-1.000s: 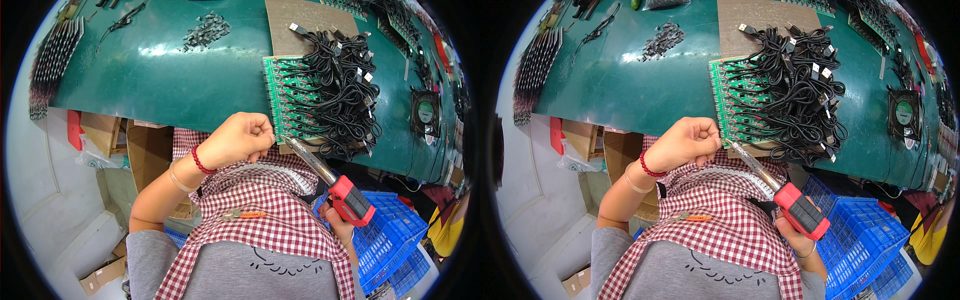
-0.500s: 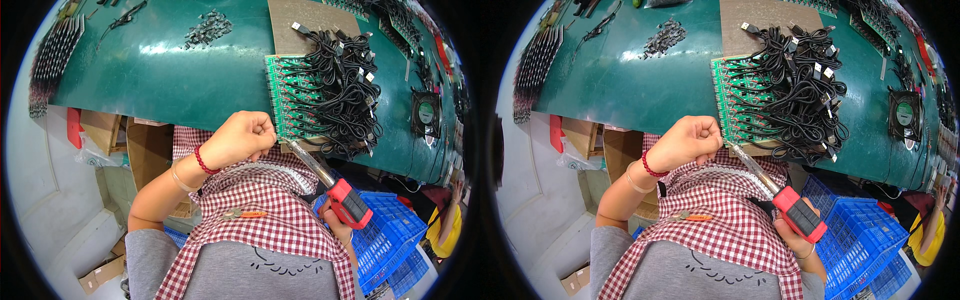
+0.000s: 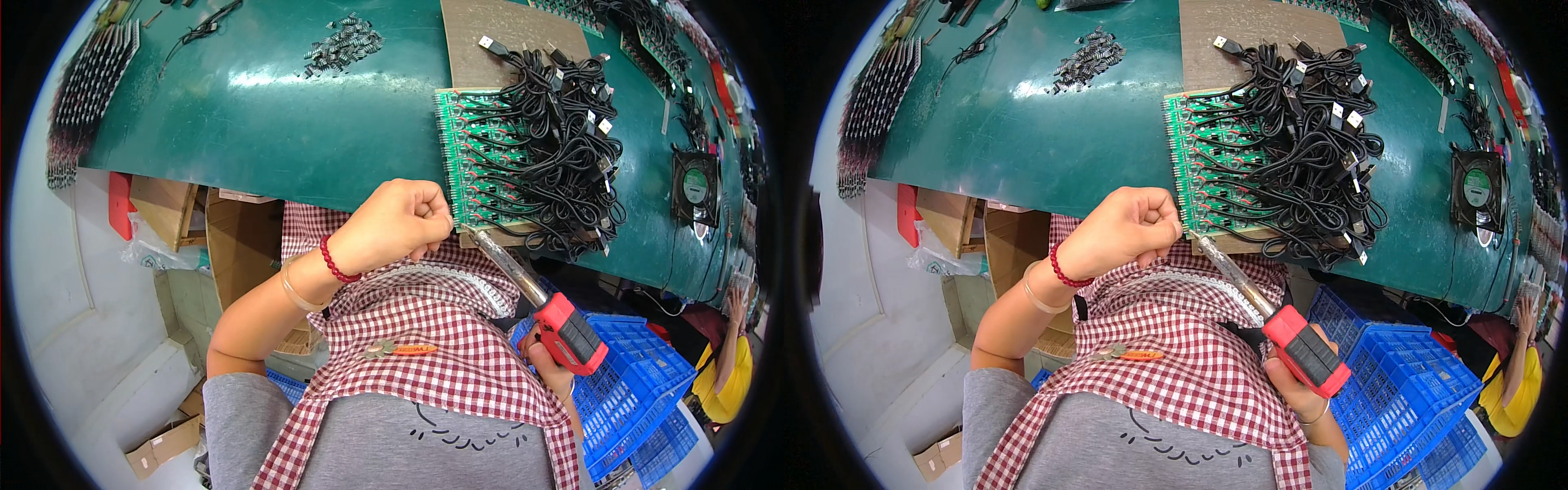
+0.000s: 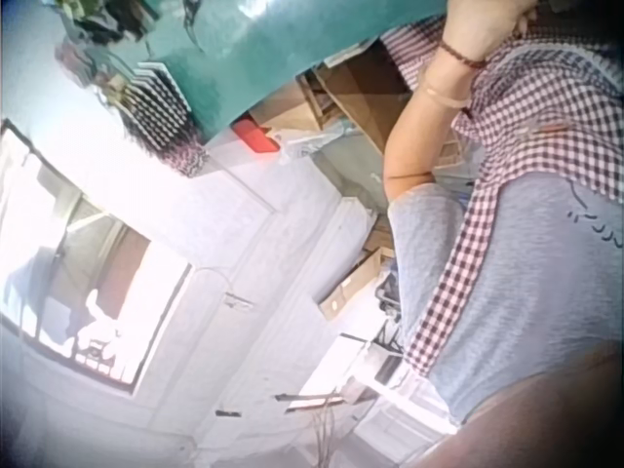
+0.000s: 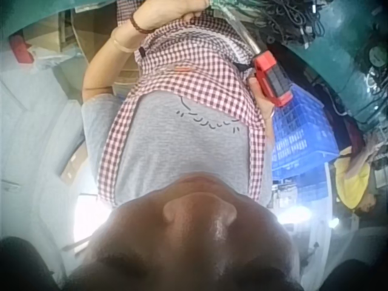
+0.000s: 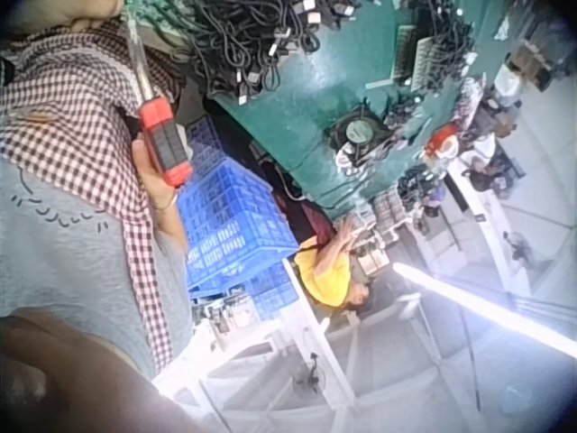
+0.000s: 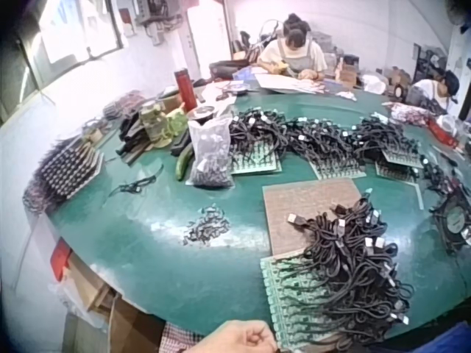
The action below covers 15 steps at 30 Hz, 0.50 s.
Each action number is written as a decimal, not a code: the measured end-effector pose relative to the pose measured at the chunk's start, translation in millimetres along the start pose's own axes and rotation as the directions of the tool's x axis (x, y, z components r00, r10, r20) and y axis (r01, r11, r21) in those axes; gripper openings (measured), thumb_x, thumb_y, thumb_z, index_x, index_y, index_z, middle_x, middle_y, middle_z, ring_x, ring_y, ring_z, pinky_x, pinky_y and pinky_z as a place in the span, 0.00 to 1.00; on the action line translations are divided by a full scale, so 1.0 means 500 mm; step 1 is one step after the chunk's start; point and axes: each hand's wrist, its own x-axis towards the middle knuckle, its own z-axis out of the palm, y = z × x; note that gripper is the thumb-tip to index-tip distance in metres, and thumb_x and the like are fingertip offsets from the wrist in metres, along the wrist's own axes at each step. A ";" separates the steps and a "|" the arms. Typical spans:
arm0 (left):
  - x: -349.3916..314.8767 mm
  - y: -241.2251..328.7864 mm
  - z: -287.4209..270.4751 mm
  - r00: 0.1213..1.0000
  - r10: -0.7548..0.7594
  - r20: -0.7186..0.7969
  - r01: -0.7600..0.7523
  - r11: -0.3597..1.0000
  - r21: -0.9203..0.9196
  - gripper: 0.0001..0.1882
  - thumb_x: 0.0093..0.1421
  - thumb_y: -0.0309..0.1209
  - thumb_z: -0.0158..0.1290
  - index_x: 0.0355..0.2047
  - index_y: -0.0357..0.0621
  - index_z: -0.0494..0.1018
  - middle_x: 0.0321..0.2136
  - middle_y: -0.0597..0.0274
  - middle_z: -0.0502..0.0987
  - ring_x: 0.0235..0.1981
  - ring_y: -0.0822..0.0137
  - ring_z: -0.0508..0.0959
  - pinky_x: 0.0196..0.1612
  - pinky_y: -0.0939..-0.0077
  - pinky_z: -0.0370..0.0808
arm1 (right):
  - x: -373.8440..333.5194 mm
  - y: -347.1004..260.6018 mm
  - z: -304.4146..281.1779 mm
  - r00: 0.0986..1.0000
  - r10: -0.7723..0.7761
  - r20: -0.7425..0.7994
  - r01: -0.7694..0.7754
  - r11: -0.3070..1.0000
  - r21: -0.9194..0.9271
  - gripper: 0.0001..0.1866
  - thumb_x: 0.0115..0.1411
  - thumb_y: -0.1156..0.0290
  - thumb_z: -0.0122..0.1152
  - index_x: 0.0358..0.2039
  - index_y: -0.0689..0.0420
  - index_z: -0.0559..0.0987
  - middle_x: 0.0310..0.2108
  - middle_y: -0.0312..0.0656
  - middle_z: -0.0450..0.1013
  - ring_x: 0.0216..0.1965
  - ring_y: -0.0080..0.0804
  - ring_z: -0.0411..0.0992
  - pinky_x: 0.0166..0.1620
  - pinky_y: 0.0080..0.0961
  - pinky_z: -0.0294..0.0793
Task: The person applies solder to components on a printed circuit board with a handheld soldering iron, using solder wire.
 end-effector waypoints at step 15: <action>0.000 0.000 0.005 1.000 0.006 -0.024 -0.005 1.000 0.013 0.04 0.54 0.23 0.49 0.23 0.38 0.67 0.16 0.67 0.70 0.12 0.82 0.66 0.16 0.89 0.62 | -0.002 -0.035 0.022 0.996 -0.042 -0.079 0.071 0.910 0.409 0.25 0.53 0.68 0.59 0.49 0.62 0.64 0.18 0.39 0.65 0.19 0.26 0.62 0.25 0.24 0.61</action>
